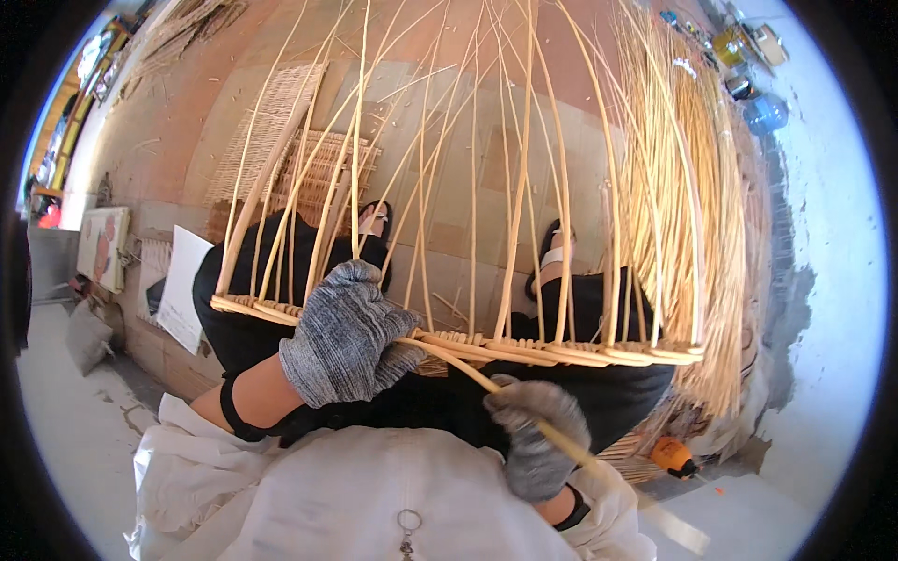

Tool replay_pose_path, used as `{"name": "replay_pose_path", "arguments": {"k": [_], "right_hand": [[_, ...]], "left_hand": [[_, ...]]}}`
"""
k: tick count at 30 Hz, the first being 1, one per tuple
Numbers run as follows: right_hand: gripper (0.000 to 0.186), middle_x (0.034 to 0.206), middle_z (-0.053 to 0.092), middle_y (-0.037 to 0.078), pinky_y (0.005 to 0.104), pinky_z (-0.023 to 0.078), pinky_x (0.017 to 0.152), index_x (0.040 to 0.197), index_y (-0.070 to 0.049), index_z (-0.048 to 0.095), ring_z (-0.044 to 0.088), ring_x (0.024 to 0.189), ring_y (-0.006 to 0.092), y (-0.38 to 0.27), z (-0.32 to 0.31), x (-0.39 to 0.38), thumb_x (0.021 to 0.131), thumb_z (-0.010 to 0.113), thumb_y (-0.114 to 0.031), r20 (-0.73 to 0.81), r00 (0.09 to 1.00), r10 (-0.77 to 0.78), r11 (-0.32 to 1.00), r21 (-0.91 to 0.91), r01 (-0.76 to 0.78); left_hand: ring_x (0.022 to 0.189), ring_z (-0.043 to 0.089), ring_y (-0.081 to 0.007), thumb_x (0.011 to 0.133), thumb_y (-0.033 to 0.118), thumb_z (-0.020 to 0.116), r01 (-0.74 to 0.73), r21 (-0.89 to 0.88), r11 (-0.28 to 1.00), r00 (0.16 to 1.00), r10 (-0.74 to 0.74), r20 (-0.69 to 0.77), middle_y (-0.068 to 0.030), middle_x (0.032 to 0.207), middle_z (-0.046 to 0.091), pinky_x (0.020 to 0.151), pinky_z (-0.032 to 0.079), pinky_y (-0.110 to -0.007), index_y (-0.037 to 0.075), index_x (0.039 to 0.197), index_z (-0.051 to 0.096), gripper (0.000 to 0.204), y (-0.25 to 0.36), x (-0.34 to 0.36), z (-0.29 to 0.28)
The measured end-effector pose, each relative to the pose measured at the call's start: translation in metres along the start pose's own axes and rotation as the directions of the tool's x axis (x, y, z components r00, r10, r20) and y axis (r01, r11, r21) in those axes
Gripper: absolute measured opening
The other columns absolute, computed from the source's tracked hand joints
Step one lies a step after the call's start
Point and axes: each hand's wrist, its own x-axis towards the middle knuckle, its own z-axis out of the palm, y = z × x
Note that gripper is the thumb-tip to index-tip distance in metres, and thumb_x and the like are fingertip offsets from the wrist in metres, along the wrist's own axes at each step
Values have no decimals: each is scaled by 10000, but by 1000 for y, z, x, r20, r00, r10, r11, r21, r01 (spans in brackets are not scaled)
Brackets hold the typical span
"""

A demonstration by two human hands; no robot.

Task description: The person weaves a large rectangular basket structure by interlacing vertical and horizontal reeds by hand and using a wooden block to press the weave into place.

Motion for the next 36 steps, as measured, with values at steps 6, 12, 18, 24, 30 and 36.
{"name": "replay_pose_path", "arguments": {"k": [6, 12, 18, 24, 30, 36], "right_hand": [[152, 819, 598, 107, 217, 468, 713, 881, 62, 571, 568, 687, 155, -65, 28, 9, 753, 575, -20, 167, 853, 495, 864, -203, -461], [166, 683, 565, 121, 320, 494, 611, 885, 2, 560, 589, 639, 230, -64, 53, 96, 808, 542, -144, 756, 655, 10, 523, -562, 641], [296, 903, 609, 66, 302, 493, 687, 1008, -58, 556, 607, 783, 198, -20, 120, 177, 735, 602, -163, 360, 416, 835, 297, -932, 209], [219, 861, 610, 167, 375, 480, 692, 896, -75, 626, 605, 732, 300, -24, 92, 195, 784, 538, -242, 753, 412, 513, -78, -437, 896], [588, 908, 589, 158, 376, 484, 646, 1150, -107, 451, 587, 759, 302, -49, 0, 80, 686, 661, -402, 684, 712, 160, 65, -727, 683], [522, 859, 592, 146, 386, 481, 630, 1099, -64, 466, 587, 721, 315, 3, -27, 79, 707, 650, -356, 440, 886, 150, -181, -868, 462]], "left_hand": [[832, 539, -303, 751, 422, 515, 126, 103, 987, 985, -137, 101, -144, 738, 607, 869, 345, -403, 72, 862, 639, 388, 6, 5, 12], [791, 551, -276, 724, 491, 541, -12, 25, 1000, 990, 9, 140, -121, 736, 599, 870, 351, -405, 73, 870, 622, 450, 6, -8, 18], [832, 546, -248, 681, 443, 602, -122, 189, 974, 938, 175, -299, -135, 920, 575, 875, 352, -420, 73, 939, 599, 451, -7, -8, 46], [879, 545, -219, 679, 372, 617, -68, 179, 981, 954, 117, -276, -94, 1128, 520, 891, 342, -438, 120, 1049, 558, 452, -8, 17, 43], [629, 587, -163, 730, 271, 551, -78, 240, 968, 983, 115, -142, -31, 880, 547, 650, 459, -369, 134, 875, 599, 205, -1, 5, 47], [627, 585, -175, 743, 212, 520, -112, 275, 955, 982, 148, -114, -30, 782, 535, 595, 415, -350, 137, 854, 572, 144, 16, 14, 73]]}}
